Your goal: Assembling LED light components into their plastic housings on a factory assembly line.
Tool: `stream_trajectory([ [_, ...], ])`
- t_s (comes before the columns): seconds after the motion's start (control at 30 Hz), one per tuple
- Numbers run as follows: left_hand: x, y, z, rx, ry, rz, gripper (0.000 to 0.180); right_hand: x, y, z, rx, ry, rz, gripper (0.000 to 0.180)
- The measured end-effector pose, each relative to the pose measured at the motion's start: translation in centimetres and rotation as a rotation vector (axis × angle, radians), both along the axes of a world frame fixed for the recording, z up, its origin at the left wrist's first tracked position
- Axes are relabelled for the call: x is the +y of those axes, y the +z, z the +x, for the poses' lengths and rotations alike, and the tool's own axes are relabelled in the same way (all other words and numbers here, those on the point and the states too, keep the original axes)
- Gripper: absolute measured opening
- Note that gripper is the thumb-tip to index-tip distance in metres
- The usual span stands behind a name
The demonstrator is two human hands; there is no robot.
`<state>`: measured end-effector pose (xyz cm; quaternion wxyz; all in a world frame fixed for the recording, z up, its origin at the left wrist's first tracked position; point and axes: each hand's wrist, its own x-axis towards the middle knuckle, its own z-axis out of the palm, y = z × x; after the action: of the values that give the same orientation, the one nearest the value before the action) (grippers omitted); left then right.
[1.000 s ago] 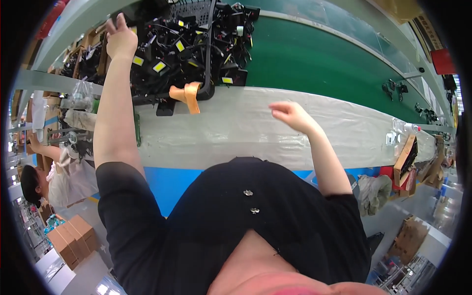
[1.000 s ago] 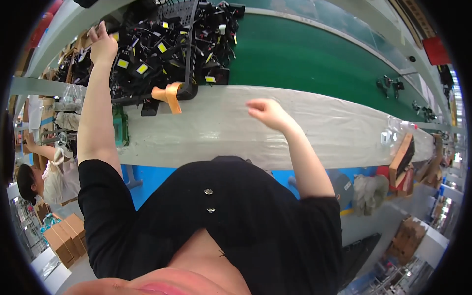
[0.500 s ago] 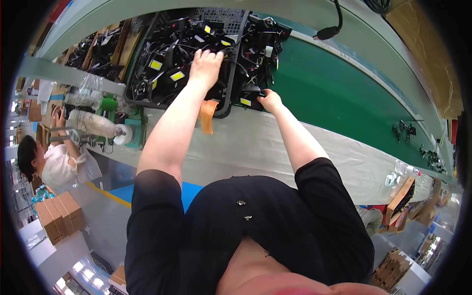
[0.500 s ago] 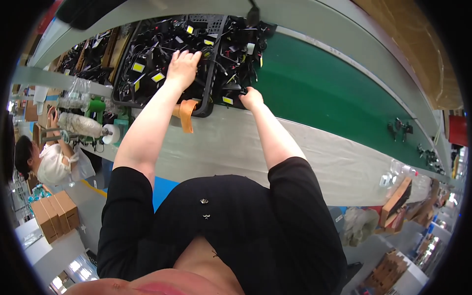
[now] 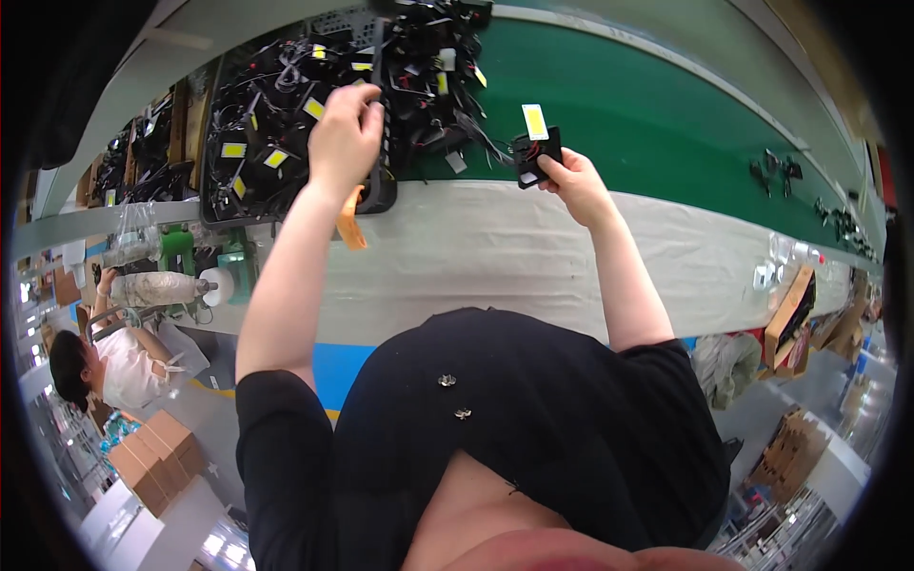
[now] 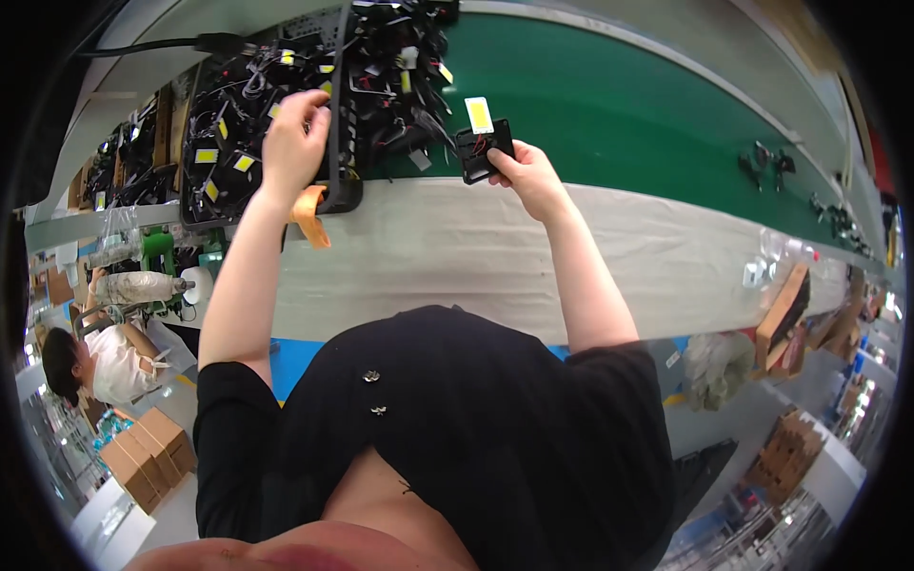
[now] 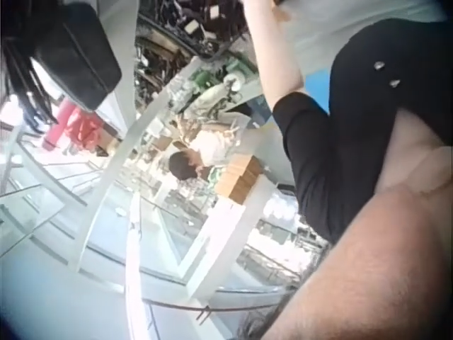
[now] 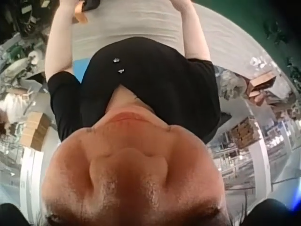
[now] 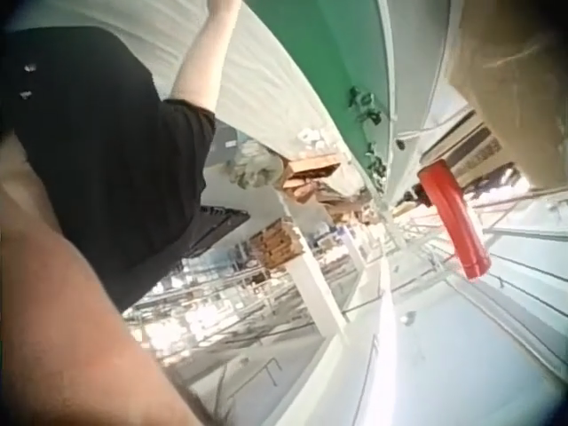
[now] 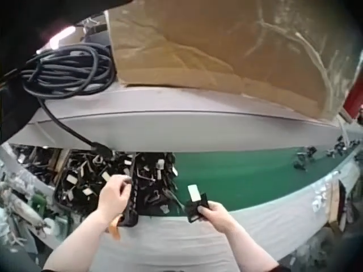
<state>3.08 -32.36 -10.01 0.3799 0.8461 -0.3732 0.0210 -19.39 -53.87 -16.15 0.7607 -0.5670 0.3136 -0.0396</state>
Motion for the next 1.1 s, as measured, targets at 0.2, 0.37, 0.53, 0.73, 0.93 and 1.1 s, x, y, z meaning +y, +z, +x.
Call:
stream_trajectory([
  [0.2, -1.3, 4.0, -12.2, 1.409, -0.411, -0.295, 0.05, 4.7, 8.5, -4.4, -0.214, -0.03, -0.053, 0.014],
  [0.37, -1.4, 7.3, -18.1, 1.335, -0.357, -0.376, 0.04, 7.8, 12.9, -6.9, -0.261, -0.001, -0.406, 0.027],
  [0.53, 0.8, 11.6, -19.7, 1.282, -0.244, -0.386, 0.032, 5.1, 19.4, -9.0, -0.401, 0.02, -1.141, 0.039],
  [0.73, 3.7, 13.7, -21.2, 1.29, -0.455, -0.371, 0.034, 5.2, 22.8, -8.1, -0.724, 0.479, -1.349, 0.027],
  [0.93, 5.4, 15.0, -23.8, 1.073, -0.447, -0.42, 0.037, 6.7, 24.9, -10.3, -0.698, 0.487, -1.521, 0.028],
  [1.1, 5.8, 15.7, -25.3, 0.916, -0.278, -0.482, 0.034, 8.2, 25.2, -11.6, -0.799, 0.408, -1.588, 0.028],
])
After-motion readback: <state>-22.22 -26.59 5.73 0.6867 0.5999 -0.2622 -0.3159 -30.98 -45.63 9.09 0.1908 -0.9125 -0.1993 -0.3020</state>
